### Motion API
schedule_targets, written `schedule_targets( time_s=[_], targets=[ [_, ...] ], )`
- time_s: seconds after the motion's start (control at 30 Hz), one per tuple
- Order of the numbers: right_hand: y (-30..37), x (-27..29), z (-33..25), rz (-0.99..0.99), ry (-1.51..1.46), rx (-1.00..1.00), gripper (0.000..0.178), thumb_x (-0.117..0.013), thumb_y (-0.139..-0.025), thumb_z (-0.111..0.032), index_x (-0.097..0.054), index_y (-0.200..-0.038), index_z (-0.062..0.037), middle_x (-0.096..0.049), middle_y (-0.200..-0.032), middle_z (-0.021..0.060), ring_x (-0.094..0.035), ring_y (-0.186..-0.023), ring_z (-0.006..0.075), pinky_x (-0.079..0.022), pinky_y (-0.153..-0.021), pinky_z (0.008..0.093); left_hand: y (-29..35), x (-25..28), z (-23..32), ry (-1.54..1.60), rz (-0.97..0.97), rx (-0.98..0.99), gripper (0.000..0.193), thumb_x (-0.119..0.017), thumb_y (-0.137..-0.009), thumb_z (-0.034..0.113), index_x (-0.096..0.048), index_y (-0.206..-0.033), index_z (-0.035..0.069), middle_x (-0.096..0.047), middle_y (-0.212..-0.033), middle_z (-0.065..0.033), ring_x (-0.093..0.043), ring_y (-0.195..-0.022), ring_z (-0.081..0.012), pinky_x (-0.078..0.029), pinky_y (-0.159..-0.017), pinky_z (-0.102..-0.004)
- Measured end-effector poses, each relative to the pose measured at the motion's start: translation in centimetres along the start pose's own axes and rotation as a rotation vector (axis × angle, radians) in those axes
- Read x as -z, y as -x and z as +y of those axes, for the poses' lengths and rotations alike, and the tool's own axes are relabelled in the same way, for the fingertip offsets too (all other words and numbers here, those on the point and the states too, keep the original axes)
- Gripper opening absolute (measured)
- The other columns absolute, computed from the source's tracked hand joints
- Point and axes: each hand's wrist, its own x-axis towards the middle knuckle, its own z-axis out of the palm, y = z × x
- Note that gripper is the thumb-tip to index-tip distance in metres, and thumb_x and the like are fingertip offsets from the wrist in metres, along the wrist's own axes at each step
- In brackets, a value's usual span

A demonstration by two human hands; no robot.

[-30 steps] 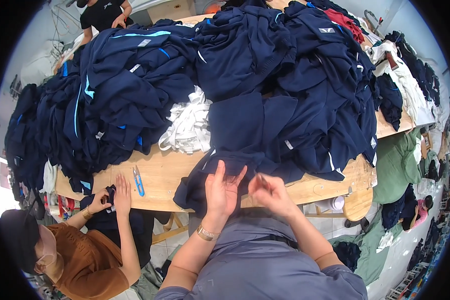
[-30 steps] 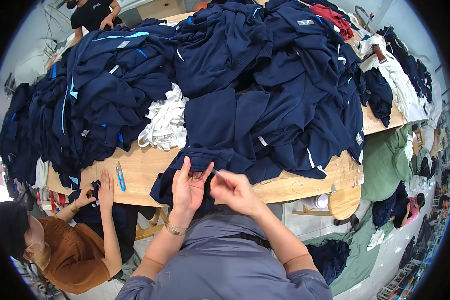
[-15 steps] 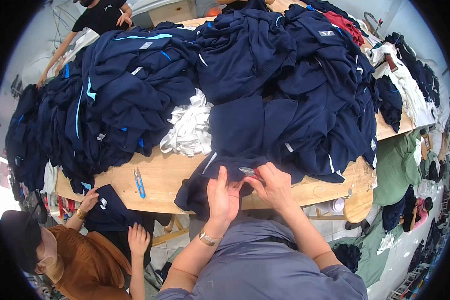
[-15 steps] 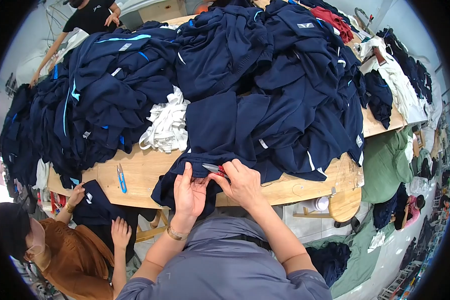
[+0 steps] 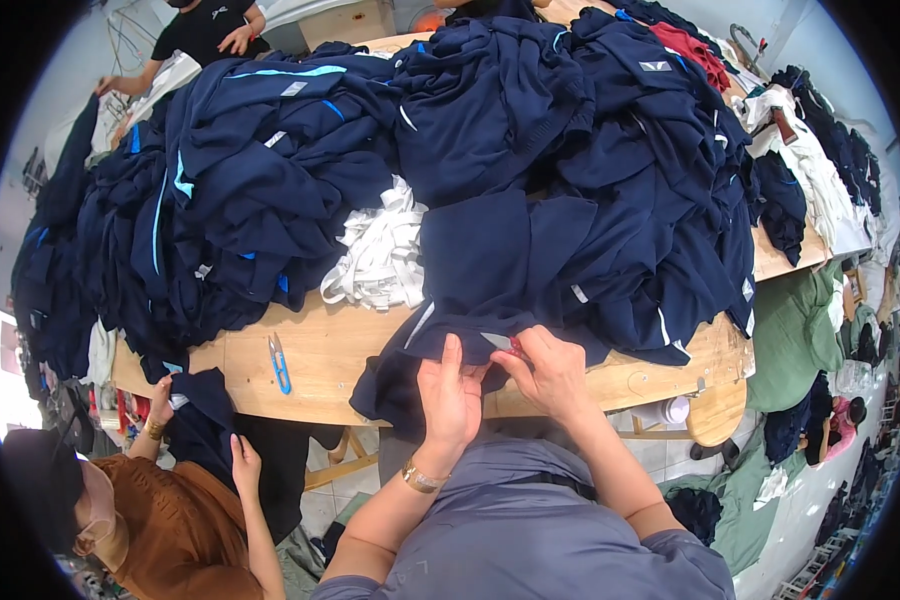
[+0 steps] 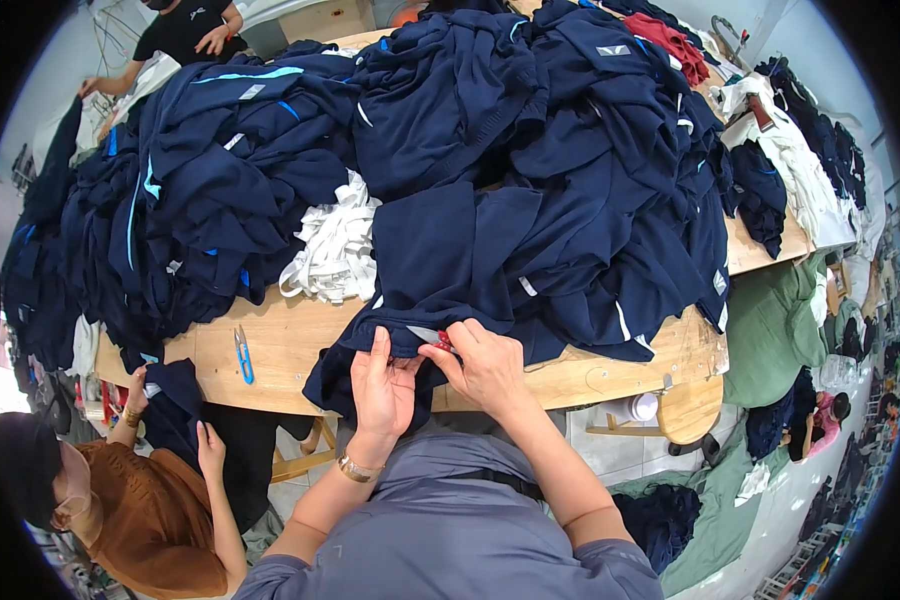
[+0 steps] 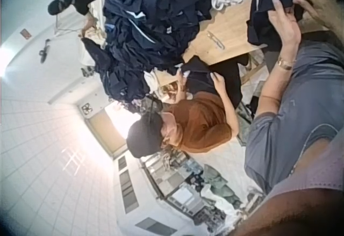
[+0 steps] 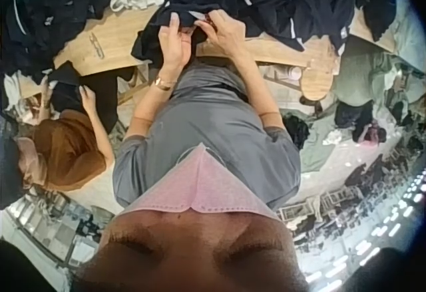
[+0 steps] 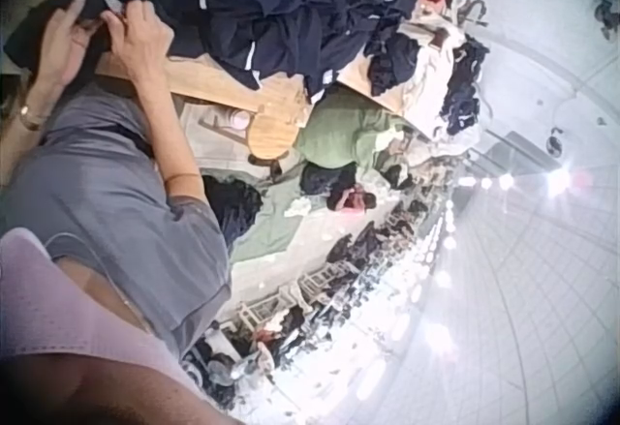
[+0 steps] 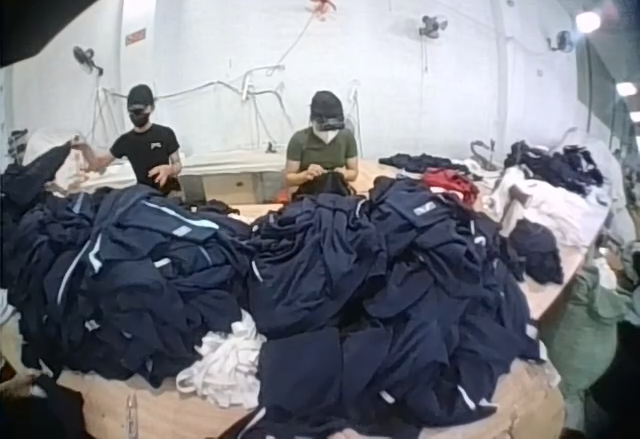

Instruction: Trimming excess threads from navy blue garments using small handheld snips.

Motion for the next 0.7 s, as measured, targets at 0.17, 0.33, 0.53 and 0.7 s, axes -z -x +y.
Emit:
schedule_targets(
  time_s=[0.17,0.33,0.53,0.7],
  targets=[
    [0.5,-0.4,0.5,0.063,-0.309,-0.158,0.027,-0.069,-0.08,-0.022,-0.051,-0.077,-0.003,-0.051,-0.064,0.0048,-0.048,-0.049,0.0135,-0.037,-0.045,0.0255,-0.1,-0.4,0.1,0.039,0.015,0.05,0.027,-0.04,-0.098,0.025,-0.055,-0.099,0.003,-0.063,-0.096,-0.0096,-0.062,-0.088,-0.0177,-0.051,-0.081,-0.0327],
    [-0.1,-1.2,-1.7,0.089,-0.555,-0.258,0.023,-0.069,-0.079,-0.017,-0.052,-0.084,-0.002,-0.053,-0.062,0.0063,-0.051,-0.052,0.0104,-0.043,-0.049,0.0247,0.0,0.0,-0.1,0.07,0.003,0.094,0.023,-0.042,-0.097,0.024,-0.055,-0.095,0.004,-0.062,-0.093,-0.0071,-0.061,-0.085,-0.0151,-0.05,-0.077,-0.0304],
    [0.7,-1.5,-2.7,-0.099,-0.568,-0.113,0.011,-0.063,-0.072,-0.004,-0.056,-0.081,-0.0019,-0.057,-0.063,0.0112,-0.058,-0.049,0.0215,-0.044,-0.046,0.0286,-0.1,0.6,-0.1,0.109,-0.034,0.088,0.021,-0.047,-0.095,0.02,-0.048,-0.08,0.005,-0.06,-0.077,-0.0052,-0.059,-0.073,-0.0135,-0.049,-0.085,-0.0342],
    [2.1,0.6,-3.4,-0.354,-0.813,-0.057,0.016,-0.067,-0.069,-0.005,-0.055,-0.079,-0.0013,-0.053,-0.063,0.005,-0.05,-0.051,0.0104,-0.039,-0.047,0.0231,-1.2,0.8,0.8,0.231,-0.047,0.127,0.023,-0.044,-0.096,0.018,-0.056,-0.083,0.004,-0.061,-0.093,-0.0089,-0.06,-0.094,-0.0197,-0.045,-0.095,-0.0462]
  ],
)
